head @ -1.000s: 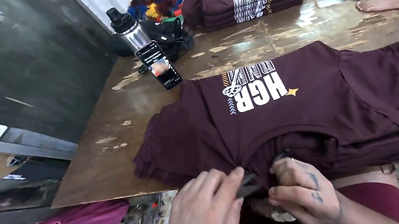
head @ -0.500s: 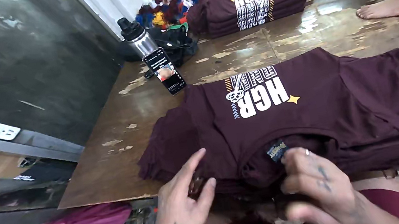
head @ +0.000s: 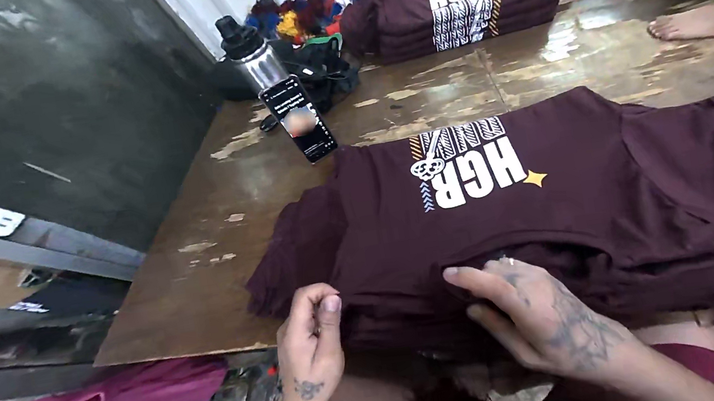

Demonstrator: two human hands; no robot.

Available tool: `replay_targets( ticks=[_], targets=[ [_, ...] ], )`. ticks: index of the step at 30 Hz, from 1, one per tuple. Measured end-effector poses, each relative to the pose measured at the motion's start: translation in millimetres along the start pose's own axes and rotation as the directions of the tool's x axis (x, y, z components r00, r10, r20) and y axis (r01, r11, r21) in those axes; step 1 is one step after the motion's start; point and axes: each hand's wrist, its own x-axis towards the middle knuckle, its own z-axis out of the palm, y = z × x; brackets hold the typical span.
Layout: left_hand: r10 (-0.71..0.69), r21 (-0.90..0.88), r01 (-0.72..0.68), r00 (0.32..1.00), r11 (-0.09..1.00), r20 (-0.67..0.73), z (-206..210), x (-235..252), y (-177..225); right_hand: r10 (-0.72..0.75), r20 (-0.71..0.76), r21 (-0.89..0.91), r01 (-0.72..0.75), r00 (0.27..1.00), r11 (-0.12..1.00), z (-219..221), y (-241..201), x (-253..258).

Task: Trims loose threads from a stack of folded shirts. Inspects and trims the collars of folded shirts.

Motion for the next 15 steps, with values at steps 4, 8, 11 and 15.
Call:
replay_targets(
  ticks=[4,8,11,15],
  targets=[
    [-0.063,-0.063,0.061,0.997,0.996,-0.040,8.4,0.2,-5.2,-0.024,0.113,0.217,-0.001,0.993,0.976,-4.8,11.6,3.2],
    [-0.051,-0.065,0.050,0.998,0.997,-0.025,8.2,-1.8,-7.1,-0.017,0.201,0.151,-0.014,0.979,0.988,-2.7,8.8,4.0],
    [-0.035,-0.035,0.035,0.999,0.999,-0.017,7.8,-2.2,-5.4,-0.021,0.205,-0.052,0.033,0.979,0.998,11.4,-0.4,10.3],
    [-0.048,0.000,0.048,0.999,0.999,-0.012,5.0,-1.8,-4.0,-0.113,0.045,-0.070,0.116,0.993,0.991,14.5,0.1,10.6]
  ],
)
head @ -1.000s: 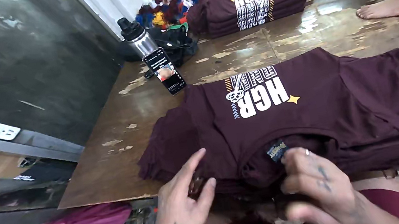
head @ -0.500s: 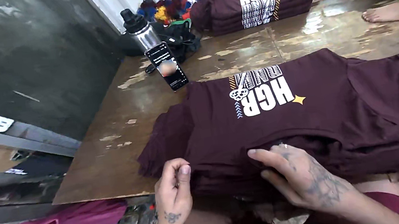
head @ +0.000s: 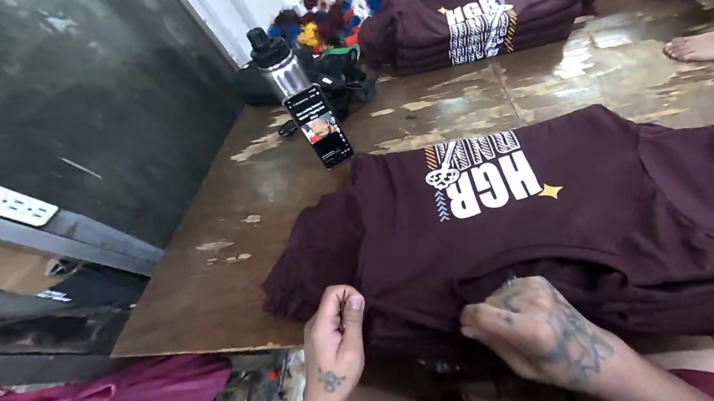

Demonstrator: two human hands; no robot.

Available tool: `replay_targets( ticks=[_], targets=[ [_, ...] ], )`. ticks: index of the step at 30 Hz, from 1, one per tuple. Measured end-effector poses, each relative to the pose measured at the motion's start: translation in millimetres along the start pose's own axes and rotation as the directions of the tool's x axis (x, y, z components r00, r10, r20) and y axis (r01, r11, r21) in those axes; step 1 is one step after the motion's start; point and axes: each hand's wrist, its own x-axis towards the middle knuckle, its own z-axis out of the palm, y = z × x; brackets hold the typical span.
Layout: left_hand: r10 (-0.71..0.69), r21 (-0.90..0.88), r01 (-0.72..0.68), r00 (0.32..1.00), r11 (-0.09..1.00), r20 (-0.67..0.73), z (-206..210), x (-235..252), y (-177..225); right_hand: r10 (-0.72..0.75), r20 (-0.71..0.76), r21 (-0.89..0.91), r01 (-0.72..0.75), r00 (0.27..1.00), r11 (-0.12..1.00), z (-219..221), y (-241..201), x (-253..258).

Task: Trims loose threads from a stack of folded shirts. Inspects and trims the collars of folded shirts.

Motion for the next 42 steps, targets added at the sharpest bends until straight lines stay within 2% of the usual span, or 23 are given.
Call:
replay_targets(
  ticks=[3,6,8,10,12,14,17,19,21,23,25,26,27,28,30,32,34,35,36,37,39,40,42],
  targets=[
    [0.009,-0.014,-0.008,1.000,1.000,0.005,-1.8,-1.9,-1.6,-0.011,-0.087,0.048,0.015,0.996,0.999,-11.0,-4.9,-23.0],
    [0.039,-0.143,-0.041,0.999,0.989,-0.013,-4.2,-3.2,-4.1,0.046,-0.031,0.258,-0.037,0.998,0.965,-56.5,-40.0,-32.6],
    [0.077,-0.173,-0.079,0.997,0.982,-0.017,-7.7,-8.3,-6.8,0.063,-0.002,0.311,-0.059,0.998,0.949,-87.3,-43.5,-40.7],
    [0.122,-0.080,-0.121,0.992,0.989,0.015,-10.1,-11.3,-7.8,0.236,0.075,0.054,-0.240,0.969,0.969,-122.1,-22.8,-53.8],
    [0.140,0.024,-0.141,0.990,0.990,0.024,-10.1,-12.1,-3.9,0.421,0.155,-0.269,-0.372,0.894,0.889,-151.0,22.3,-83.2],
    [0.182,0.043,-0.181,0.983,0.983,-0.034,-8.3,-6.3,4.5,0.508,0.177,-0.309,-0.442,0.843,0.842,-169.3,59.3,-108.2],
    [0.235,0.113,-0.223,0.966,0.968,-0.107,-7.0,18.7,23.3,0.433,0.127,-0.291,-0.384,0.892,0.876,-195.8,70.9,-94.9],
    [0.238,0.243,-0.207,0.965,0.948,-0.108,-5.2,41.2,25.7,0.357,0.055,-0.385,-0.310,0.932,0.869,-202.8,87.3,-73.8],
    [0.196,0.389,-0.153,0.978,0.908,-0.072,4.5,68.4,5.5,0.323,-0.021,-0.523,-0.286,0.946,0.803,-192.4,124.6,-51.1],
    [-0.033,0.497,0.005,0.998,0.868,0.046,16.9,96.8,-22.0,0.480,-0.022,-0.553,-0.411,0.877,0.725,-166.5,170.8,-40.9],
    [-0.287,0.581,0.181,0.953,0.794,0.096,25.2,116.2,-54.4,0.705,0.007,-0.510,-0.604,0.709,0.613,-141.4,217.4,-55.5],
    [-0.345,0.582,0.243,0.936,0.776,0.069,23.7,121.4,-65.5,0.780,-0.008,-0.412,-0.713,0.626,0.567,-137.0,231.9,-65.2],
    [-0.351,0.582,0.275,0.936,0.765,0.018,20.7,123.8,-71.1,0.809,-0.058,-0.322,-0.778,0.585,0.540,-137.4,238.6,-71.8],
    [-0.335,0.582,0.292,0.942,0.759,-0.036,17.9,122.7,-75.4,0.788,-0.134,-0.272,-0.787,0.601,0.554,-139.2,239.6,-74.9],
    [-0.281,0.585,0.287,0.954,0.759,-0.104,13.2,112.4,-85.4,0.694,-0.211,-0.268,-0.723,0.689,0.636,-143.9,232.6,-80.4],
    [-0.054,0.548,0.136,0.985,0.825,-0.163,11.7,102.3,-88.9,0.535,-0.185,-0.316,-0.565,0.825,0.762,-150.6,200.7,-82.9],
    [0.187,0.498,-0.053,0.957,0.865,-0.222,12.3,89.2,-69.2,0.359,-0.018,-0.339,-0.343,0.933,0.876,-149.2,128.7,-73.4],
    [0.231,0.486,-0.106,0.951,0.868,-0.206,11.8,80.4,-52.0,0.286,0.112,-0.304,-0.241,0.952,0.922,-139.4,85.7,-73.8],
    [0.195,0.482,-0.107,0.971,0.870,-0.137,10.3,72.5,-34.7,0.228,0.239,-0.251,-0.167,0.944,0.954,-127.4,47.4,-80.9],
    [0.048,0.502,-0.025,0.998,0.864,-0.034,7.6,68.8,-20.0,0.211,0.340,-0.179,-0.157,0.916,0.971,-119.7,18.2,-92.1],
    [-0.354,0.599,0.249,0.933,0.761,0.061,3.3,75.4,-14.7,0.231,0.381,-0.077,-0.218,0.895,0.973,-128.9,-9.0,-105.2],
    [-0.403,0.603,0.316,0.915,0.732,0.010,2.7,75.4,-19.9,0.247,0.320,-0.052,-0.243,0.915,0.969,-141.4,-11.9,-106.6],
    [-0.240,0.514,0.255,0.966,0.819,-0.098,7.1,67.1,-1.9,0.280,0.125,-0.053,-0.275,0.952,0.960,-164.3,-8.4,-101.7]
  ],
)
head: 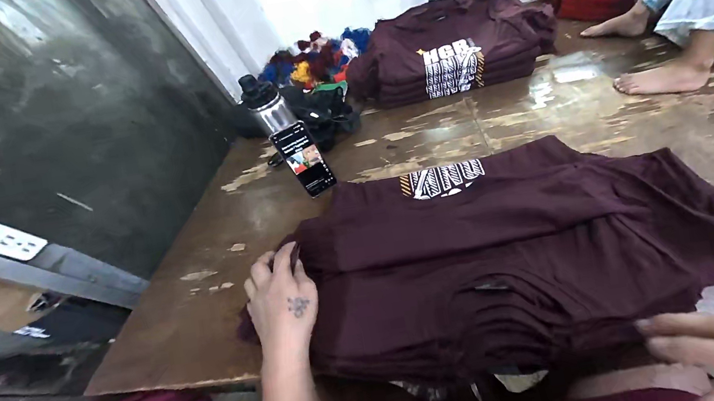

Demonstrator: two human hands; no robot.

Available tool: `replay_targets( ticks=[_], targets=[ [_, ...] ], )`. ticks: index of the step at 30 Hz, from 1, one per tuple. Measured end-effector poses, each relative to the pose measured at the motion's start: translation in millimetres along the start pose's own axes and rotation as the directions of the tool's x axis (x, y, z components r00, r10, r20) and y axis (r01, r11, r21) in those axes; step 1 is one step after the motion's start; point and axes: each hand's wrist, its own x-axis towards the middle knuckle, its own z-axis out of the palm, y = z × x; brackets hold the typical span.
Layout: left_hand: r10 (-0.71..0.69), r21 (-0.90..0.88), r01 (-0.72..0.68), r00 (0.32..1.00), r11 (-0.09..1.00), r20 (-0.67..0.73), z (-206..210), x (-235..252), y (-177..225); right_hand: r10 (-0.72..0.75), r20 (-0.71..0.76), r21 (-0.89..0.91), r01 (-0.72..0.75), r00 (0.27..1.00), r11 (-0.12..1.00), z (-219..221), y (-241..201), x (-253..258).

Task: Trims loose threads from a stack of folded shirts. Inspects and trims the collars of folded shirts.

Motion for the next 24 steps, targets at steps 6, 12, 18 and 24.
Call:
replay_targets(
  ticks=[6,12,18,24],
  targets=[
    [0.644,-0.534,-0.415,0.671,0.737,0.368,1.3,-110.9,137.7,0.052,-0.274,-0.035,-0.065,0.960,0.997,-2.1,25.7,-1.8],
    [0.793,-0.901,-0.160,0.553,0.404,0.257,50.6,-141.0,142.4,0.280,-0.308,-0.025,-0.302,0.909,0.953,32.1,97.1,-32.4],
    [0.764,-0.938,0.260,0.548,0.231,0.340,39.8,-138.6,143.8,0.565,-0.322,-0.146,-0.630,0.759,0.763,5.9,84.1,-23.5],
    [0.806,-0.893,0.373,0.428,0.254,0.408,50.7,-141.1,148.6,0.099,-0.617,-0.162,-0.249,0.780,0.955,13.5,57.9,-20.1]
  ],
)
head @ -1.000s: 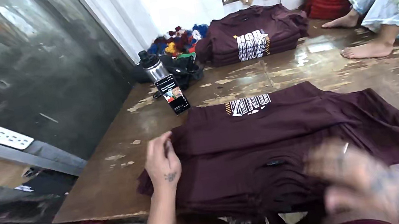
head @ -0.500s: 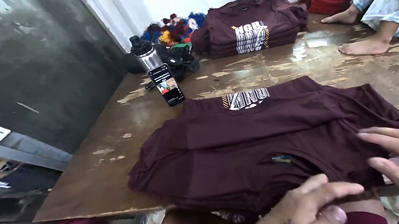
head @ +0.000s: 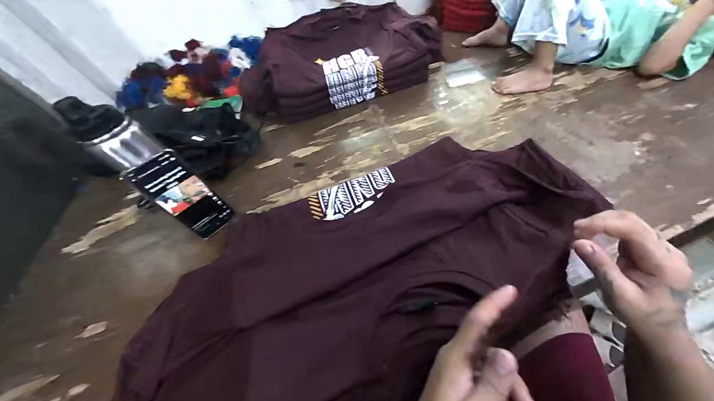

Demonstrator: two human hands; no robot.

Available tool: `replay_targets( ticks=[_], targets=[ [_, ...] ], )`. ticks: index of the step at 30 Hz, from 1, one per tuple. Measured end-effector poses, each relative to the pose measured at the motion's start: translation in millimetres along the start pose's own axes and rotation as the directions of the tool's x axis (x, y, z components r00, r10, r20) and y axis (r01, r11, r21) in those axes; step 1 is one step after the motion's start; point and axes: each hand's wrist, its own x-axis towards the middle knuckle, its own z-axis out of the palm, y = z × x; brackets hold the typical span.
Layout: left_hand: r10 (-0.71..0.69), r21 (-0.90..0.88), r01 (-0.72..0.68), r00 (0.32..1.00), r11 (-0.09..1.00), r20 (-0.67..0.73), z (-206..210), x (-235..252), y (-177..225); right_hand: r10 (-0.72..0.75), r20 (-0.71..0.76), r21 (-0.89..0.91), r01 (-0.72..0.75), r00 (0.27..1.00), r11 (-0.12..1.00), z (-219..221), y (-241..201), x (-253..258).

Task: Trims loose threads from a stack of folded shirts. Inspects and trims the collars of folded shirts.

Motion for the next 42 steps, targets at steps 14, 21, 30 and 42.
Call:
replay_targets(
  ticks=[14,21,30,42],
  targets=[
    [-0.068,-0.443,0.049,0.997,0.895,-0.027,8.4,-8.1,27.2,-0.173,0.147,0.193,0.144,0.974,0.971,40.8,-55.4,-7.0],
    [-0.112,-0.297,0.112,0.994,0.948,0.016,6.3,-10.9,30.8,-0.140,0.391,0.462,-0.063,0.909,0.884,13.5,-62.3,-13.0],
    [-0.041,-0.023,0.039,0.997,0.999,-0.070,15.1,-15.6,16.8,-0.027,0.417,0.260,-0.091,0.908,0.961,6.2,-55.1,-7.0],
    [0.089,0.107,-0.080,0.992,0.991,-0.087,6.4,-21.5,0.5,-0.158,0.370,0.620,-0.117,0.916,0.776,16.2,-35.5,-35.4]
  ],
)
